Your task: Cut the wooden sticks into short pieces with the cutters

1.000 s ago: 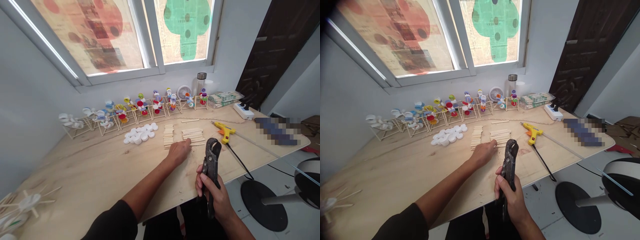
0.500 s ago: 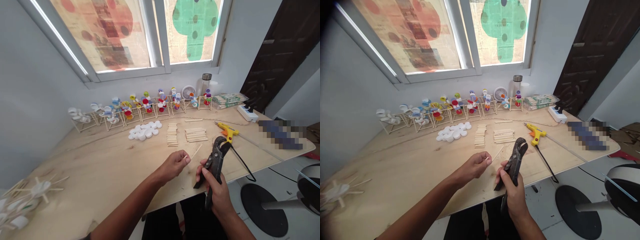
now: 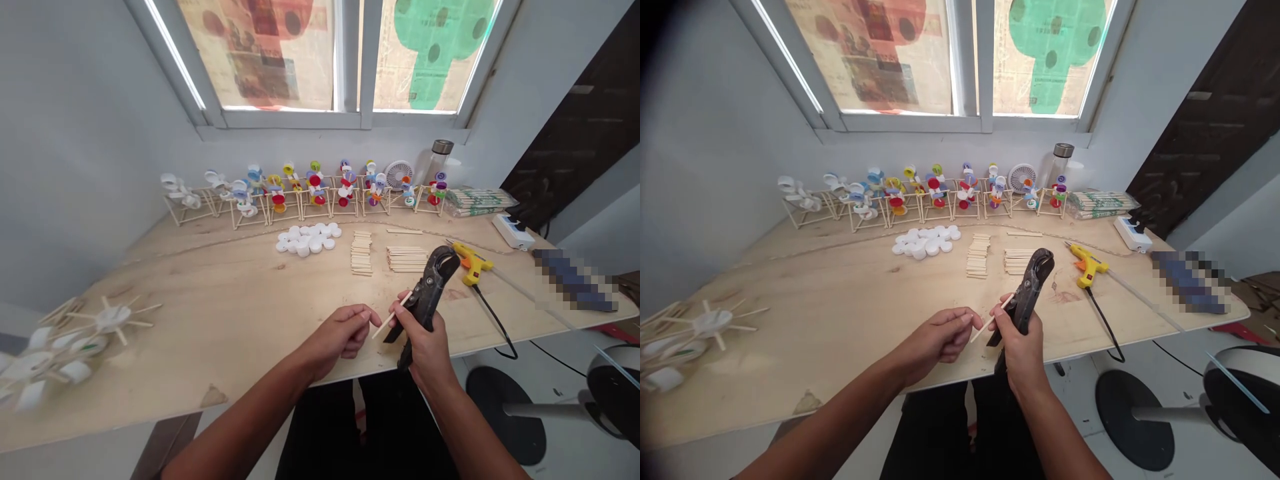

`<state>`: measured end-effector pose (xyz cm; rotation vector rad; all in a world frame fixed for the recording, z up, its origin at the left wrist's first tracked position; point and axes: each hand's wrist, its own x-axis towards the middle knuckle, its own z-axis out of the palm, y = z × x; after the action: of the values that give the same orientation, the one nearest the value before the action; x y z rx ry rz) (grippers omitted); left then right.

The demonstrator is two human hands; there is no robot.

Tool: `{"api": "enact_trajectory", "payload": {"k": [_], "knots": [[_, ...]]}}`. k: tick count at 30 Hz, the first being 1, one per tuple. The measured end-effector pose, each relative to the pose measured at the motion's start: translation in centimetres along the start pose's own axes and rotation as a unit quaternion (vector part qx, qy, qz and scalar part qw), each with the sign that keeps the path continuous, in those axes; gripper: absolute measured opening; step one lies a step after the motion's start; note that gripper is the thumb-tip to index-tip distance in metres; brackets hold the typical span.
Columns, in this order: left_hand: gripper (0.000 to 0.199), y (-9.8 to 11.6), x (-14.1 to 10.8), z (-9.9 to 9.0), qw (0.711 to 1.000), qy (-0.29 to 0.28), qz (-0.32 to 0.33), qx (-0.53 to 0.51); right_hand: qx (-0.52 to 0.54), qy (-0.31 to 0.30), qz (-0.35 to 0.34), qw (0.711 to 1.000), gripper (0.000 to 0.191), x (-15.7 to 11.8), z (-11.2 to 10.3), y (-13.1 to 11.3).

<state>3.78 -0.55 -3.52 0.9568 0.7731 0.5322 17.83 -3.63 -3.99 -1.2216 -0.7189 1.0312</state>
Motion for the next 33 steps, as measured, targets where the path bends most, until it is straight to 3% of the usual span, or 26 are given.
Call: {"api": "enact_trajectory", "payload": {"k": [5, 10, 14, 20, 33], "knots": [[0.030, 0.3, -0.3, -1.0, 0.999, 0.037, 0.015, 0.017, -0.009, -0.031, -0.001, 0.999, 0.030, 0.0, 0.8, -0.1], [0.038, 0.4, -0.4, -0.9, 0.997, 0.045, -0.003, 0.067, -0.029, -0.043, -0.024, 0.998, 0.028, 0.2, 1.6, 0.1], [0.035, 0.3, -0.5, -0.7, 0.997, 0.054, 0.016, 0.046, -0.049, -0.041, -0.033, 0.997, 0.029, 0.4, 1.8, 0.5], [0.026, 0.1, -0.8, -0.9, 0.999, 0.026, 0.023, -0.025, -0.036, -0.035, -0.027, 0.998, 0.025, 0.5, 1.8, 0.6], [0.031, 0.5, -0.6, -1.4, 1.000, 0.018, 0.003, 0.009, -0.030, -0.044, -0.032, 0.998, 0.021, 0.5, 2.1, 0.5]]}}
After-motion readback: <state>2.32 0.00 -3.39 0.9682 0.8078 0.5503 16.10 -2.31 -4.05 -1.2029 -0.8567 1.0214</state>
